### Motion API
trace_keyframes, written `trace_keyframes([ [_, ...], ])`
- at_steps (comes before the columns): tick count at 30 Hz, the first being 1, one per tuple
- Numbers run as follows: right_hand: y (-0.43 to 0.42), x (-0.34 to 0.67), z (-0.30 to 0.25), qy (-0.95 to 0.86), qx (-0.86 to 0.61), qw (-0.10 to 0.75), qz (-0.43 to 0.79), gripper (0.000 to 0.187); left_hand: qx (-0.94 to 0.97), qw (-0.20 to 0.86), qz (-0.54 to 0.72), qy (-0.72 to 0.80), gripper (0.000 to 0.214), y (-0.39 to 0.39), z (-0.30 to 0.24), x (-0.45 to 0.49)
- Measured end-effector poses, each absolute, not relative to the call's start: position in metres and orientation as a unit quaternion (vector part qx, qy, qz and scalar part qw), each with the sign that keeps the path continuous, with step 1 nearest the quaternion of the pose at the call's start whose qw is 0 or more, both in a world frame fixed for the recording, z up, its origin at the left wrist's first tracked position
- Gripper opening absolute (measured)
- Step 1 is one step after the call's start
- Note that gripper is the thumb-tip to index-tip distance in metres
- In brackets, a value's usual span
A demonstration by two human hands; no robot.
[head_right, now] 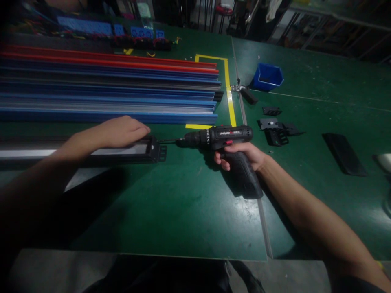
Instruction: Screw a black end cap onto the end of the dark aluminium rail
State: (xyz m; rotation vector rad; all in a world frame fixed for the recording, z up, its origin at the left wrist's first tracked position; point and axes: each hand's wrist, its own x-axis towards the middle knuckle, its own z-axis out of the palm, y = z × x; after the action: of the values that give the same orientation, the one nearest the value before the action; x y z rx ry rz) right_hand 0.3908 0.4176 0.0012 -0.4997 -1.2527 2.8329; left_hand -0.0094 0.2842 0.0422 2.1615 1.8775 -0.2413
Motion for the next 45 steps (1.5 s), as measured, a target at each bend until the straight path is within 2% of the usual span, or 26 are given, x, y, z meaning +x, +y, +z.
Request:
trace_keyframes([
  [13, 0.4167, 0.3904, 0.0025, -0.392, -0.166, 0.002, 0.905, 0.036, 0.754, 0.123, -0.094, 0.638, 0.054, 0.2846, 0.0404, -0.0109],
  [34, 0.4142, 0.3884, 0.0059, -0.410, -0.187, 0.002, 0.893, 0.028, 0.753, 0.122, -0.091, 0.640, 0.052, 0.2833, 0.0392, -0.0126],
  [45, 0.4161, 0.3897, 0.0046, -0.405, -0.182, -0.004, 0.896, 0.031, 0.758, 0.130, -0.069, 0.635, 0.050, 0.2827, 0.0381, -0.0134],
])
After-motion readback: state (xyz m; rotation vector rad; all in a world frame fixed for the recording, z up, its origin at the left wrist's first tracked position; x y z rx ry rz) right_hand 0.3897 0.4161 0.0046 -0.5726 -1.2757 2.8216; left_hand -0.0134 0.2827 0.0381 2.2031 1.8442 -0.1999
